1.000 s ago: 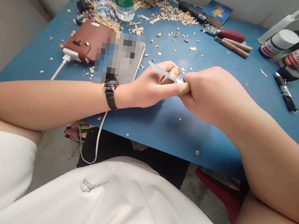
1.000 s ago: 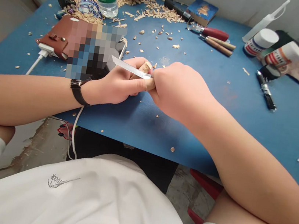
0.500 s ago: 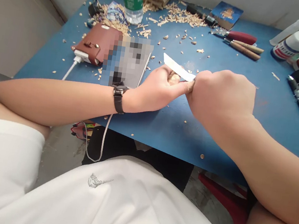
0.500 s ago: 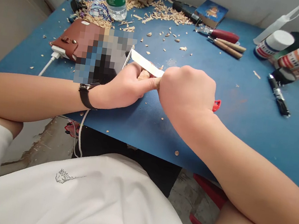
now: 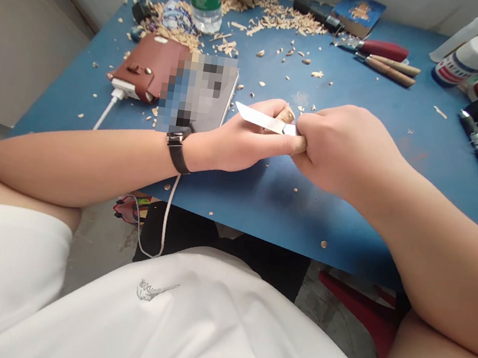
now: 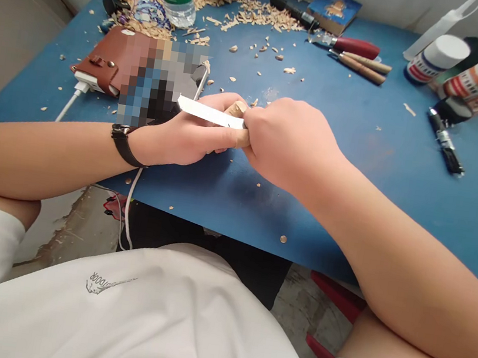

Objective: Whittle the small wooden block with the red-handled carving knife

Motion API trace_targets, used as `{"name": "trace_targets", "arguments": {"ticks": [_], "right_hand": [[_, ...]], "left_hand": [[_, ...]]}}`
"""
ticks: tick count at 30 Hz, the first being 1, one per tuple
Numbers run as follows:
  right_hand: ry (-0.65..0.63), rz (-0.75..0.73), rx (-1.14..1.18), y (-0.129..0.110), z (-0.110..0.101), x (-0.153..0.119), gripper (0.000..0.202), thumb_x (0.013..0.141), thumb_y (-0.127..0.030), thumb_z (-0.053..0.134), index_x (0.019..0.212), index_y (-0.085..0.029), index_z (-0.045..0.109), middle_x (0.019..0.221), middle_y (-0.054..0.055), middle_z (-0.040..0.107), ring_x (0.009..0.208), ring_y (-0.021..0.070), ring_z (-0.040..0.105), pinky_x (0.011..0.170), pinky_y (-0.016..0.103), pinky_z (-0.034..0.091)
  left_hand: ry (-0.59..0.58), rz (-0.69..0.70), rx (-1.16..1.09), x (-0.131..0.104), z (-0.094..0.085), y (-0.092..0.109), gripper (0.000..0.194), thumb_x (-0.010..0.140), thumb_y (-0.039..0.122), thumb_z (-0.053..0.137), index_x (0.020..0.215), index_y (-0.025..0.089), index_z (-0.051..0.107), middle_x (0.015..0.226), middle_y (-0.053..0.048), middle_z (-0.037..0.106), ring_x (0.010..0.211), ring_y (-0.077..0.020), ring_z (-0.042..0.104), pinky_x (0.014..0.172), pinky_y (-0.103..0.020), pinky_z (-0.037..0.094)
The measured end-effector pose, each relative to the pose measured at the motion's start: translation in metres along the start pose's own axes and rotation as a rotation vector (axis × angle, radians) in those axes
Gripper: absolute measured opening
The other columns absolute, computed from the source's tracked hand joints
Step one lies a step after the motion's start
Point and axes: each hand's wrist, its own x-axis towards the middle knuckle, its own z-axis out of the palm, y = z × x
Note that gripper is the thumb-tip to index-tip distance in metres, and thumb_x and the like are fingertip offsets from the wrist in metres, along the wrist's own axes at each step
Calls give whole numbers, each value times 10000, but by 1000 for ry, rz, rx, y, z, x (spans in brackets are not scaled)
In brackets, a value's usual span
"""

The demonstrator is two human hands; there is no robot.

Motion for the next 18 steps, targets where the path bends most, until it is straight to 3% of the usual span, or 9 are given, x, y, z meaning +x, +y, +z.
{"name": "trace_targets", "arguments": {"ticks": [4,8,9,10,11,13,15,18], "right_hand": [[16,56,22,2,-2,-5,480,1188,-251,471,1358,-156,911,1139,237,871,1044,366,819,793,424,426],[25,174,94,-4,-6,-8,496,1115,-135,494,1374,-127,917,1213,280,882,1101,413,846,803,434,457],[29,202,124,-7,-6,-8,496,1098,-117,505,1377,-109,914,1232,290,885,1105,421,850,805,435,466],[42,223,151,-9,-6,-8,495,1099,-112,504,1380,-99,912,1243,294,887,1105,425,851,807,436,477],[49,242,170,-10,-6,-7,494,1103,-109,502,1381,-98,910,1246,293,890,1103,426,851,809,434,490],[49,268,195,-12,-5,-6,496,1104,-96,496,1380,-107,908,1237,287,895,1111,427,854,812,426,512],[47,292,208,-12,-4,-6,486,1106,-89,489,1349,-110,909,1221,285,896,1115,433,864,805,420,522],[70,296,213,-9,-3,-8,449,1160,-178,502,1339,-109,908,1221,284,896,1122,429,875,814,420,520]], "left_hand": [[44,-33,4,3,8,-18,767,991,594,1188,875,288,494,797,53,424,797,-155,462,696,-355,370],[207,-8,-8,6,18,-26,788,1057,354,1158,837,311,403,781,73,421,783,-125,361,692,-372,308],[225,4,-22,6,18,-22,772,1101,323,1115,834,310,391,798,68,428,799,-122,367,711,-362,306],[154,-13,-22,5,19,-16,757,1137,350,1081,823,300,393,827,54,448,842,-128,410,748,-345,350],[166,-3,-18,3,18,-7,825,1113,377,1100,782,302,349,791,59,402,825,-124,401,723,-334,326],[83,-52,38,-1,15,11,863,1145,353,1054,739,276,296,747,83,302,789,-86,315,721,-305,265],[32,-125,112,-4,12,25,821,1236,315,901,734,258,254,777,86,226,768,-39,284,753,-268,215],[31,-160,151,-2,9,27,724,1287,313,782,778,265,270,847,74,215,763,-20,336,780,-243,253]]}}
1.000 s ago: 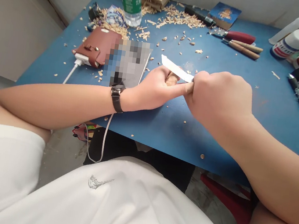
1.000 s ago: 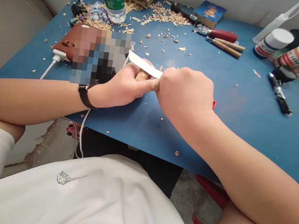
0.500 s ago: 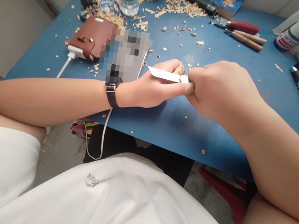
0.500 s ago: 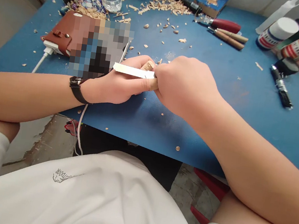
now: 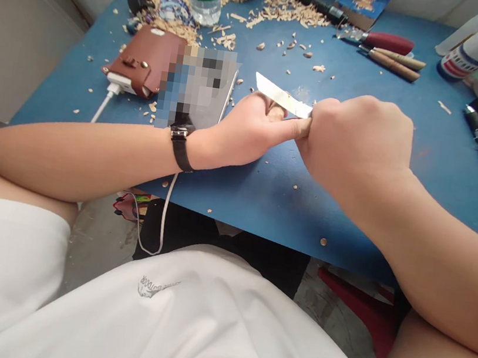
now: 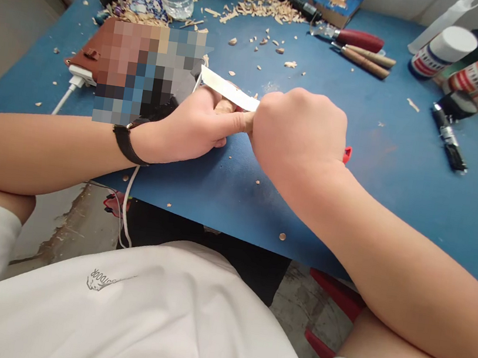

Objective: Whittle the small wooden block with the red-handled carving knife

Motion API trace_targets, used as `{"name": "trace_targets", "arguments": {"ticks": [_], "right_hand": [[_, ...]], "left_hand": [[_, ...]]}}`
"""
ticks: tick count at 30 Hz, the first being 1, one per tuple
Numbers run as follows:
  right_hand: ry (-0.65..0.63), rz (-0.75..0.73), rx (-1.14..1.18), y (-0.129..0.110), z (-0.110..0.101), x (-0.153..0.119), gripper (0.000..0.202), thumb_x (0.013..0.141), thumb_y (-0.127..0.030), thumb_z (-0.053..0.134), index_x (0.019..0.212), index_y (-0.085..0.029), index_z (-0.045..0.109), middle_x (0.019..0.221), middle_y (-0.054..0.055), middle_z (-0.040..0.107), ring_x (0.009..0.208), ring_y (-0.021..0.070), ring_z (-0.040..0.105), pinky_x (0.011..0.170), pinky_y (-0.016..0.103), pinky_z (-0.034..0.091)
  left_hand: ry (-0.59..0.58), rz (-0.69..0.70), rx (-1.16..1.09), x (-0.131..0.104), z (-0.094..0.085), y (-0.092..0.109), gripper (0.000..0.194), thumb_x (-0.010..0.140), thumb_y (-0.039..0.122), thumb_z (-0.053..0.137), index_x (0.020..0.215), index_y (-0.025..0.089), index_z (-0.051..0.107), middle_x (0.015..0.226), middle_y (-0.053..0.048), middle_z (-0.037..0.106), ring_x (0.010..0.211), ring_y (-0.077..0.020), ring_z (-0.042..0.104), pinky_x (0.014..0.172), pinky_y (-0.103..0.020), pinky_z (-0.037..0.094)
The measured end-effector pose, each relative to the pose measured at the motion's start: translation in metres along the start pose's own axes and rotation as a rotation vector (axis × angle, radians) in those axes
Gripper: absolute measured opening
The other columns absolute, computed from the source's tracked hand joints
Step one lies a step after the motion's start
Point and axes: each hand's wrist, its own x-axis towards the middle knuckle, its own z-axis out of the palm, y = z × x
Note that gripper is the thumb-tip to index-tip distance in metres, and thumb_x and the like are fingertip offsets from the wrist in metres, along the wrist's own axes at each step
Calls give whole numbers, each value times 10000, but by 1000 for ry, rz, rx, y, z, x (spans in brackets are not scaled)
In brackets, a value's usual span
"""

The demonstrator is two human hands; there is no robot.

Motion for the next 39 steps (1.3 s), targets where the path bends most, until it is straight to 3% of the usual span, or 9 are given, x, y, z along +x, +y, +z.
{"name": "trace_targets", "arguments": {"ticks": [4,8,11,17,21,26,30,35,39], "right_hand": [[-9,-88,-47,5,1,1,490,1215,-398,555,1448,-145,905,1238,252,903,1130,391,873,850,432,507],[-67,-245,-221,7,1,7,522,1224,-312,472,1460,-139,904,1129,233,881,1098,428,858,886,482,557],[-92,-283,-222,8,-1,10,529,1179,-251,460,1388,-130,931,1051,245,856,1072,464,859,849,491,571],[-51,-103,-203,4,0,7,518,1091,-224,516,1385,-171,938,1117,220,862,1081,456,891,824,450,623],[-54,-40,-99,-1,0,2,513,1135,-163,482,1383,-143,930,1157,257,876,1103,453,896,819,422,596],[-56,-13,-11,-5,-1,-4,546,1095,-47,422,1314,-90,920,1160,304,891,1098,439,895,780,401,551],[-41,39,-61,-4,3,-4,502,1160,-159,447,1305,-140,927,1102,234,891,1015,400,878,733,369,521],[10,-200,-19,10,10,3,473,1214,-451,504,1333,-182,875,1043,196,869,897,349,794,732,372,440],[21,-357,-34,18,10,7,496,1198,-453,476,1400,-175,834,1036,175,850,859,324,736,742,390,388]], "left_hand": [[9,97,-187,13,-2,-17,892,1050,537,1140,783,282,328,781,78,329,765,-98,380,684,-292,372],[-128,97,-203,19,-6,-30,848,905,670,1229,813,275,484,786,60,466,752,-126,437,674,-326,406],[-77,169,-188,18,-5,-33,855,853,683,1256,792,300,494,744,64,455,740,-150,394,646,-359,352],[-8,151,-173,7,0,-20,810,946,636,1211,792,291,494,766,55,440,781,-164,465,720,-372,405],[33,102,-97,5,1,-14,872,1004,636,1162,768,288,398,734,40,419,782,-171,465,697,-359,373],[44,166,-78,7,2,-28,919,1044,683,1115,811,294,317,718,82,252,726,-130,330,688,-349,290],[40,213,-41,11,2,-41,929,1080,766,1043,804,300,289,717,93,194,694,-113,249,667,-350,246],[-7,185,-117,9,-4,-29,846,980,714,1149,830,298,428,693,71,400,690,-158,395,631,-369,311],[-136,193,-158,8,-11,-21,809,959,759,1155,846,297,500,712,62,464,692,-171,450,629,-376,393]]}}
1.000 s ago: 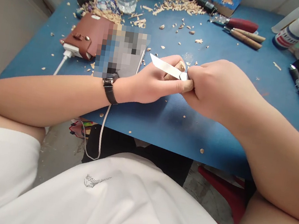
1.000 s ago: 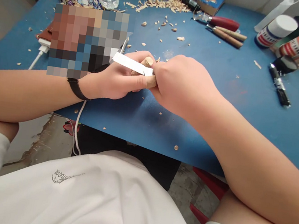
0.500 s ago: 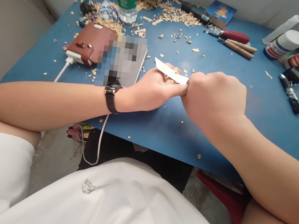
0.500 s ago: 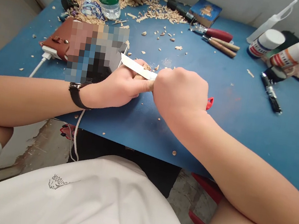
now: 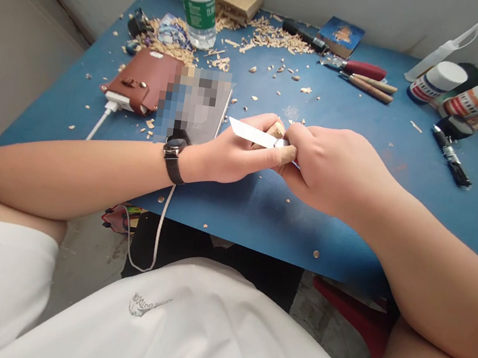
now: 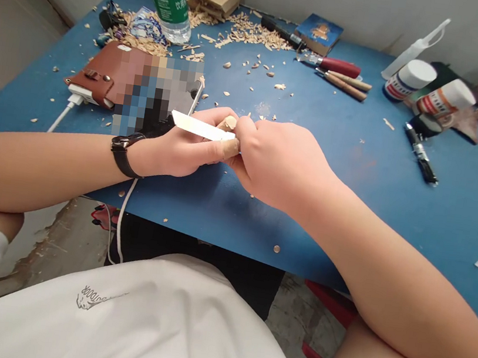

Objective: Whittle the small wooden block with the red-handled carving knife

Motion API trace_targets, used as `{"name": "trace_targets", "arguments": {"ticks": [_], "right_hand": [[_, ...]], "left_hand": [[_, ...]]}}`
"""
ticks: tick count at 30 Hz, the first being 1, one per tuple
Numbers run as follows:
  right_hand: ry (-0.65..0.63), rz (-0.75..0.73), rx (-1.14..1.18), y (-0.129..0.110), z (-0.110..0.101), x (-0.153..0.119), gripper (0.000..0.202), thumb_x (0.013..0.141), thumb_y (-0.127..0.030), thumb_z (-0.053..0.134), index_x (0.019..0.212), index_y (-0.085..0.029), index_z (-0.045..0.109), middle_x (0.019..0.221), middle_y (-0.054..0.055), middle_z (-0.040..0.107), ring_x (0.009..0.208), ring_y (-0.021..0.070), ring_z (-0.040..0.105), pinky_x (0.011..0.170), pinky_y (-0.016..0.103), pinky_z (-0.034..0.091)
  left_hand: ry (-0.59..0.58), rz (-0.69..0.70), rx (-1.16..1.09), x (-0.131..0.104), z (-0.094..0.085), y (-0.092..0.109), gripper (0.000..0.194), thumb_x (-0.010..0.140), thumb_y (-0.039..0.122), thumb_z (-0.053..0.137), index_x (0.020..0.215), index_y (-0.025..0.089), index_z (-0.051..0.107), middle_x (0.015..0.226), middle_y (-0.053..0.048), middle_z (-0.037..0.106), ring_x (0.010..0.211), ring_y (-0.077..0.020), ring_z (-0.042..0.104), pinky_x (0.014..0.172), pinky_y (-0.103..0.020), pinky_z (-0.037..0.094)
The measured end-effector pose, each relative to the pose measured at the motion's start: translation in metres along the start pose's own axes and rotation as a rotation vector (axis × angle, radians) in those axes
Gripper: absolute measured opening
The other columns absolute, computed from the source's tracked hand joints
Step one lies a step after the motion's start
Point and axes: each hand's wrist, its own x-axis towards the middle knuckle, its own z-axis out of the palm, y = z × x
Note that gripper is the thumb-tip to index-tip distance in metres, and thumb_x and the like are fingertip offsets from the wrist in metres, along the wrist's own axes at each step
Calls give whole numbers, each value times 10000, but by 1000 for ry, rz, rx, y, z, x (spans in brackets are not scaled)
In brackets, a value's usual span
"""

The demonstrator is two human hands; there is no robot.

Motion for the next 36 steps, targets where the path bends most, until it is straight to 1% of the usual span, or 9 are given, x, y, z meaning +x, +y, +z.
{"name": "trace_targets", "arguments": {"ticks": [5,11,14,18,22,25,27,32,36], "right_hand": [[-5,30,-47,-2,2,2,472,1176,-383,447,1284,-199,868,1063,168,860,892,321,762,768,387,412],[-41,227,-133,-14,-2,1,373,1114,-239,523,1188,-161,880,1049,189,877,959,374,857,782,369,503],[-69,304,-124,-22,-9,-1,417,1118,-151,504,1275,-163,890,1140,189,901,1082,388,894,793,357,496],[-63,367,-64,-28,-14,0,463,1179,-105,477,1377,-155,893,1246,213,911,1201,405,912,789,368,467],[-84,394,-30,-27,-14,4,411,1169,-111,524,1311,-171,905,1277,236,911,1214,431,914,797,388,494],[-94,356,-50,-22,-13,4,407,1209,-209,521,1356,-150,896,1294,252,903,1210,472,916,786,391,480],[-78,313,-98,-19,-12,3,402,1235,-293,537,1380,-148,883,1281,235,902,1193,477,919,767,378,441],[-75,275,-219,-18,-14,1,362,1247,-235,507,1329,-137,846,1230,258,877,1220,467,915,727,385,311],[-89,344,-178,-23,-15,4,361,1234,-201,522,1335,-144,864,1214,262,867,1235,454,912,729,370,330]], "left_hand": [[-5,31,67,-2,-3,-2,779,971,700,1170,846,290,520,735,62,459,710,-169,443,661,-376,409],[138,17,155,-8,7,-4,707,1061,607,1122,886,304,507,797,38,502,809,-207,537,763,-406,480],[198,88,153,-6,11,-13,753,1071,602,1118,840,313,462,825,25,500,791,-198,514,792,-447,445],[256,173,141,-2,17,-20,823,1117,542,1090,749,339,382,747,40,342,785,-205,429,812,-471,347],[302,41,152,-1,24,-6,920,1144,396,1081,704,341,274,686,60,233,746,-179,300,777,-464,246],[299,-45,64,-2,24,9,797,1092,190,1109,748,325,402,686,92,352,741,-140,319,776,-439,263],[266,-94,13,-3,22,18,708,1068,132,1111,792,319,486,701,104,457,739,-120,393,776,-422,304],[176,-205,-31,-5,18,29,570,1107,224,1051,802,264,572,727,113,500,760,-79,436,763,-381,315],[217,-175,-27,-3,21,31,620,1042,384,1087,789,272,532,712,125,493,766,-58,457,770,-344,358]]}}
